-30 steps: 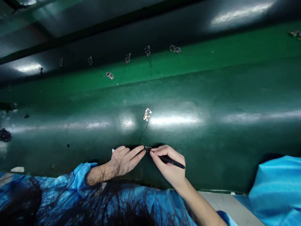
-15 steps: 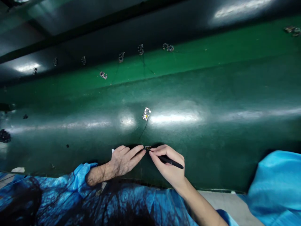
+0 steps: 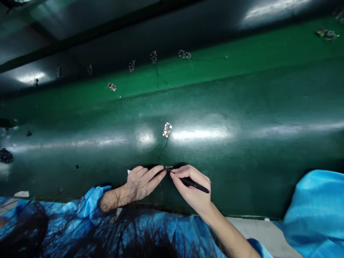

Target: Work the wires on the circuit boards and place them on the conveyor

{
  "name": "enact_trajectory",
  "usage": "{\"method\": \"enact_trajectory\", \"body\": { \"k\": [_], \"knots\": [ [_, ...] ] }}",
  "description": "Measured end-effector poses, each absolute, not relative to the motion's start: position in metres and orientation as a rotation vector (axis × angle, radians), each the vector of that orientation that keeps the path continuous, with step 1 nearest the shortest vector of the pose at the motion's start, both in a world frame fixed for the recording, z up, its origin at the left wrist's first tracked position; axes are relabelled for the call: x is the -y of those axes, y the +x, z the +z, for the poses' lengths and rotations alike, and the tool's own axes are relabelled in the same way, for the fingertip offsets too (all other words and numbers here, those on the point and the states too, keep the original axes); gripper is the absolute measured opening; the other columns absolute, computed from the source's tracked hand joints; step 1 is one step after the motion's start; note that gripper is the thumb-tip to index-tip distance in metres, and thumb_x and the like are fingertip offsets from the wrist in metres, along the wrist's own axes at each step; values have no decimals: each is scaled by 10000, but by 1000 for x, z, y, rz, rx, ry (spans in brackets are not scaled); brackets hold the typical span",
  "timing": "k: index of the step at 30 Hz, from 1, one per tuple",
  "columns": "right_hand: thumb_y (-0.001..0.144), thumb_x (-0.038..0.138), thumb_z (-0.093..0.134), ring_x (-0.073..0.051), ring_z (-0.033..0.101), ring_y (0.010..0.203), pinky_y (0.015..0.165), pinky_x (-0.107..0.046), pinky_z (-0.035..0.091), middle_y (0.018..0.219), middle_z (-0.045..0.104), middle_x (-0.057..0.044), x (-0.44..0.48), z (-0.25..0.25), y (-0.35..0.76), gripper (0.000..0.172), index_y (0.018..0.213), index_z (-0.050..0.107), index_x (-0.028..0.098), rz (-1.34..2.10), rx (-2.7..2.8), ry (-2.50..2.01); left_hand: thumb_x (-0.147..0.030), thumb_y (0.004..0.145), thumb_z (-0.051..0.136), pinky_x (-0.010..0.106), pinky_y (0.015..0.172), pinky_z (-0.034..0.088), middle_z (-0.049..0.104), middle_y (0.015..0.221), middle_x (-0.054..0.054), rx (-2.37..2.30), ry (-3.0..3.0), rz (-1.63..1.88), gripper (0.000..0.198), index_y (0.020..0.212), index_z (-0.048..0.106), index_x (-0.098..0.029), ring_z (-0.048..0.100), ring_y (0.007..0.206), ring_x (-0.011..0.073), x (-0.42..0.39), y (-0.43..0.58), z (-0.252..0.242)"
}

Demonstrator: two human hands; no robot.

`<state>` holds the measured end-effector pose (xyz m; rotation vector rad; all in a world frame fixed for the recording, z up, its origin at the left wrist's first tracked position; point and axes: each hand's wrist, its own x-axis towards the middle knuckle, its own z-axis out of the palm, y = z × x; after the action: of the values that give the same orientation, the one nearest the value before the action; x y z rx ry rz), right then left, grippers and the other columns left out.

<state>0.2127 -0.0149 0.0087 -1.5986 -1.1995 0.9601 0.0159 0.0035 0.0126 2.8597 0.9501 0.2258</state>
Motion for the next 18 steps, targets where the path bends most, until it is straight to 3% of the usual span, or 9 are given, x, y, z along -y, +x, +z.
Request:
{"method": "enact_trajectory", "body": {
  "k": [18],
  "knots": [
    [678, 194, 692, -78, 654, 607, 596, -211, 536, 694, 672, 74, 15, 9, 214, 128, 621, 595, 255, 949, 1225, -1591, -140, 912, 591, 281, 604, 429, 743, 1231, -19, -995, 2881, 250, 314, 1181, 709, -252, 556, 630, 91, -5, 18, 15]
  ]
}}
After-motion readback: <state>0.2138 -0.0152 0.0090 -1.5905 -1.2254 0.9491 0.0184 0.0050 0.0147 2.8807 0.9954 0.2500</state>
